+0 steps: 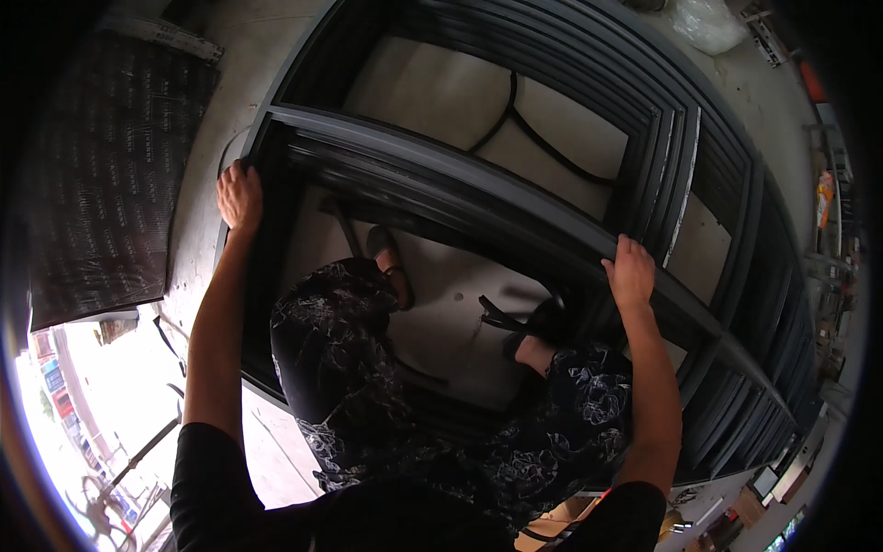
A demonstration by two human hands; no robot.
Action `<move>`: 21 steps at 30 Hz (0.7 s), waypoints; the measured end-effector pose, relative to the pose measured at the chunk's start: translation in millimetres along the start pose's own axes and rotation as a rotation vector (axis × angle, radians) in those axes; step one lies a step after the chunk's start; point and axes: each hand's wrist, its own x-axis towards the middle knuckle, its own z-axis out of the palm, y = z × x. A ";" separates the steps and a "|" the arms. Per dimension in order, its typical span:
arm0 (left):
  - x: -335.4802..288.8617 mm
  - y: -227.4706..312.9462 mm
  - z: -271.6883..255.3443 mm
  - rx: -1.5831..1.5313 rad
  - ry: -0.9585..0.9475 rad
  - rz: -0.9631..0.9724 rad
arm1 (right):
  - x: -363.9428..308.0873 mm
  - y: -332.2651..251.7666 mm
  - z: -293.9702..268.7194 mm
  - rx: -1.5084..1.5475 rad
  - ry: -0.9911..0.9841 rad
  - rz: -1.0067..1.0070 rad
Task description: The person installs a black rubber seal into the tracks of a metal frame by hand and trims the excess seal using shears.
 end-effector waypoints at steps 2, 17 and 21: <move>-5.9 57.2 -15.8 -0.208 0.041 0.196 | 4.1 -14.3 -8.9 0.071 0.055 -0.013; -127.1 358.5 -36.6 -0.462 -0.145 0.970 | 52.6 -92.5 -10.9 0.276 0.148 -0.111; -126.1 358.5 -29.0 -0.400 -0.103 1.012 | 55.5 -94.5 -6.5 0.246 0.218 -0.136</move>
